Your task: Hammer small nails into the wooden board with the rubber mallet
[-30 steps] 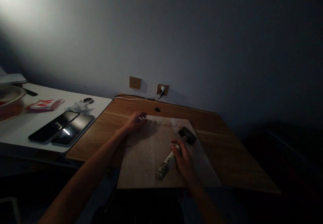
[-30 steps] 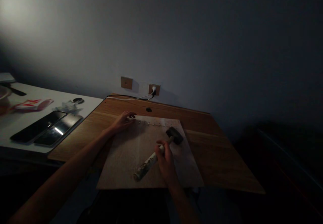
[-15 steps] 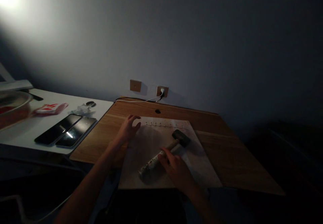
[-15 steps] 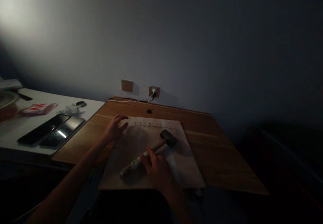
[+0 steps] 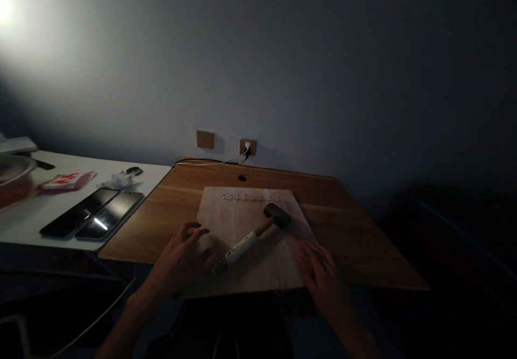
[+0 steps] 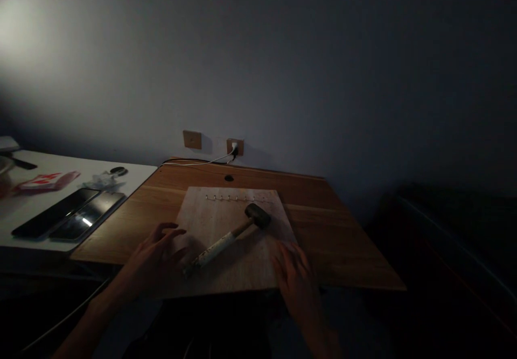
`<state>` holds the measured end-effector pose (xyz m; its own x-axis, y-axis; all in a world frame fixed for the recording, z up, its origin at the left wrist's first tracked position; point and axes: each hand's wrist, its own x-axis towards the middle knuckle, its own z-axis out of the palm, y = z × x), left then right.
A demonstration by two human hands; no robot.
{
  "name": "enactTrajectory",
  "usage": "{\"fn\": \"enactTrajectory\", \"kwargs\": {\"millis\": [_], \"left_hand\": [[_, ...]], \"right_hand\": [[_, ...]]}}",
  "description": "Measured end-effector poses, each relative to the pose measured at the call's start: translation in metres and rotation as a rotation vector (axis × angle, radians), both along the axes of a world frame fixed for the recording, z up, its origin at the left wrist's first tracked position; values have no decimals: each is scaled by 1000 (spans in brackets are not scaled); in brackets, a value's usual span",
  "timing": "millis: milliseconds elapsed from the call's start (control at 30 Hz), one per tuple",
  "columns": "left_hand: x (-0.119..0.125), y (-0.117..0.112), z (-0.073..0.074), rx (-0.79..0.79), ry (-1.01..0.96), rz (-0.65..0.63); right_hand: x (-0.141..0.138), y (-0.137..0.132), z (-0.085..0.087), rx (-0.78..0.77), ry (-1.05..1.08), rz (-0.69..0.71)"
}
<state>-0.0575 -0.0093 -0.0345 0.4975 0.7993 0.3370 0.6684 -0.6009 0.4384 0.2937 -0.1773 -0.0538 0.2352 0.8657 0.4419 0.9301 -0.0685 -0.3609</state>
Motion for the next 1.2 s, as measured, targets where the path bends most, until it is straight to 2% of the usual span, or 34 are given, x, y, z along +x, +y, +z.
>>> {"fn": "enactTrajectory", "kwargs": {"millis": [100,200,433,500,567,667,833,1033,1200], "left_hand": [[16,-2,4,-18,-8,-45],[43,-8,9,-67,-19,-162],[139,-25,18,-145,-30,-517],[160,-27,19,-173,-30,-613],[174,-31,20,-146,-14,-652],[189,-38,18,-48,17,-634],[203,-47,19,-2,97,-726],[208,-44,27,11,173,-712],[203,-45,29,-10,232,-684]], "right_hand": [[13,-11,-2,7,-16,-56],[38,-24,1,63,-60,-141],[133,-61,5,-36,-228,-451],[159,-72,2,-65,-208,-483],[178,-83,-1,-76,-132,-520],[195,-98,-7,-73,-54,-578],[202,-116,-14,-94,-9,-646],[213,-126,-14,-123,73,-649],[227,-125,-8,-224,52,-674]]}}
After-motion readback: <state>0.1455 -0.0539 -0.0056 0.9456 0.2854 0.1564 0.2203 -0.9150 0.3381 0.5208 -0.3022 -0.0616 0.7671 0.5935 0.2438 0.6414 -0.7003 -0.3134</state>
